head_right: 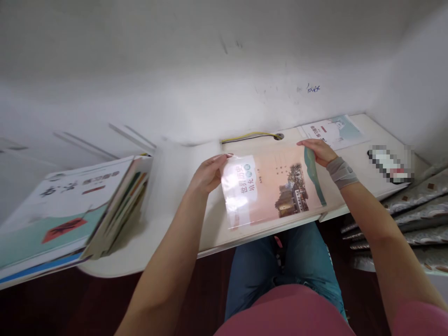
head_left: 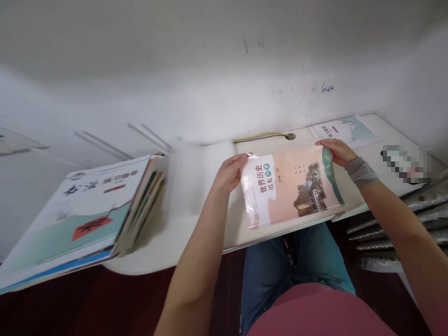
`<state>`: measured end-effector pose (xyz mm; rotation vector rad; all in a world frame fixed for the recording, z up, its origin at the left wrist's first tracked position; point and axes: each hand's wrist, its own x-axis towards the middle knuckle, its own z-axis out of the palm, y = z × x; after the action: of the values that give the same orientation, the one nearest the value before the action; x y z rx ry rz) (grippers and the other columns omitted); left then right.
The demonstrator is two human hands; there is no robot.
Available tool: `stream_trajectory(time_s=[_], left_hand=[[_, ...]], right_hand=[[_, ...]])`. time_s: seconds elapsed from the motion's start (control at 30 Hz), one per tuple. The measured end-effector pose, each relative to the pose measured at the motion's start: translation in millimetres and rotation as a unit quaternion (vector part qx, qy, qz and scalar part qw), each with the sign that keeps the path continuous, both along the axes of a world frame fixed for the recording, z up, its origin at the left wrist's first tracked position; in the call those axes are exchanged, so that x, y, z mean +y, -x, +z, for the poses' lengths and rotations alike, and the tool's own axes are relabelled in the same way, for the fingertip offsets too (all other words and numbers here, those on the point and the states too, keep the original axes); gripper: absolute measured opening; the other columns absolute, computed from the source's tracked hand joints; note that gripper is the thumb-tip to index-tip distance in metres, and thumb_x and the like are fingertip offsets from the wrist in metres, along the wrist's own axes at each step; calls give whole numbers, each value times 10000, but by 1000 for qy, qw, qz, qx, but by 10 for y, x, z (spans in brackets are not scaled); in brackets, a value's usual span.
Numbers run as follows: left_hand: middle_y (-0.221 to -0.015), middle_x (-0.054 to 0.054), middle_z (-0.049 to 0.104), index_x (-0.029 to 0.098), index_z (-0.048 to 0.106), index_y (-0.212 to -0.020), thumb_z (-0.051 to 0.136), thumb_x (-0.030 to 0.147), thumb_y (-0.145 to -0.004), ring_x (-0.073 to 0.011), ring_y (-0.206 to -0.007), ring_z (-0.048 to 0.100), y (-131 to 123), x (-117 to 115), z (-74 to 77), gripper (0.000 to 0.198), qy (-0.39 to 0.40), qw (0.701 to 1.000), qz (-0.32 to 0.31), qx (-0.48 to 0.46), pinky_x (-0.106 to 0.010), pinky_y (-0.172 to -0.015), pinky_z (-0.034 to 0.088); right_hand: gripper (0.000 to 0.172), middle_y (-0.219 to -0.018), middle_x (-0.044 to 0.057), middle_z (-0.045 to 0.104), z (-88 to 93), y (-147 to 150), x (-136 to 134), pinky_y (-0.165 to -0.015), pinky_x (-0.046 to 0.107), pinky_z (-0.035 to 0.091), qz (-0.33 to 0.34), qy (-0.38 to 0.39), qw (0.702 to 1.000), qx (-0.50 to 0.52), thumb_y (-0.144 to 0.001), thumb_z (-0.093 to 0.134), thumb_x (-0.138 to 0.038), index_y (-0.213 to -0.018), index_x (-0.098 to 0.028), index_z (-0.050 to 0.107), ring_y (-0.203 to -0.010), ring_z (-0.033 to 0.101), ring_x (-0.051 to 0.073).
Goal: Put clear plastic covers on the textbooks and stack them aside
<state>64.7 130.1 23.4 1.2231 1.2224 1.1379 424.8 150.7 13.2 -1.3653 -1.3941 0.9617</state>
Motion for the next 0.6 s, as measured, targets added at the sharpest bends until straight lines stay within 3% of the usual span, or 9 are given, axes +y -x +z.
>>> stream_trajectory(time_s=[0.1,0.17,0.23,0.4,0.6], left_hand=[[-904,-62,717,155,718,-894,579,466,-746,-219,-858,637,-87,94,-160,371,-46,982,53,178,-299,-740,484],[-913,-57,725,163,723,-866,504,384,-788,-224,-890,638,-142,157,-275,321,-44,941,74,328,-302,-786,464],[-941,-66,728,173,724,-864,473,311,-796,-231,-908,638,-187,197,-357,294,-32,907,73,413,-310,-810,446],[-979,-117,718,193,713,-882,426,277,-832,-267,-899,631,-258,185,-430,303,-27,868,71,491,-348,-778,431],[-958,-175,688,158,706,-903,379,238,-867,-296,-926,622,-302,203,-518,339,-39,816,77,571,-378,-786,421]], right_hand=[[316,-879,49,722,-130,68,100,-762,321,505,25,-39,997,-67,-758,570,-436,-842,-167,713,-856,639,194],[276,-860,53,722,-245,115,167,-778,322,493,6,-46,983,-178,-777,529,-361,-808,-149,703,-861,634,201],[243,-825,58,719,-352,157,227,-781,321,482,-16,-33,966,-257,-780,506,-301,-775,-143,691,-834,630,200],[218,-847,81,703,-509,253,280,-794,330,453,-44,-20,937,-345,-809,473,-266,-767,-165,661,-841,607,213],[259,-1010,185,647,-570,390,220,-820,387,416,-69,-38,890,-450,-874,393,-214,-946,-134,628,-943,568,277]])
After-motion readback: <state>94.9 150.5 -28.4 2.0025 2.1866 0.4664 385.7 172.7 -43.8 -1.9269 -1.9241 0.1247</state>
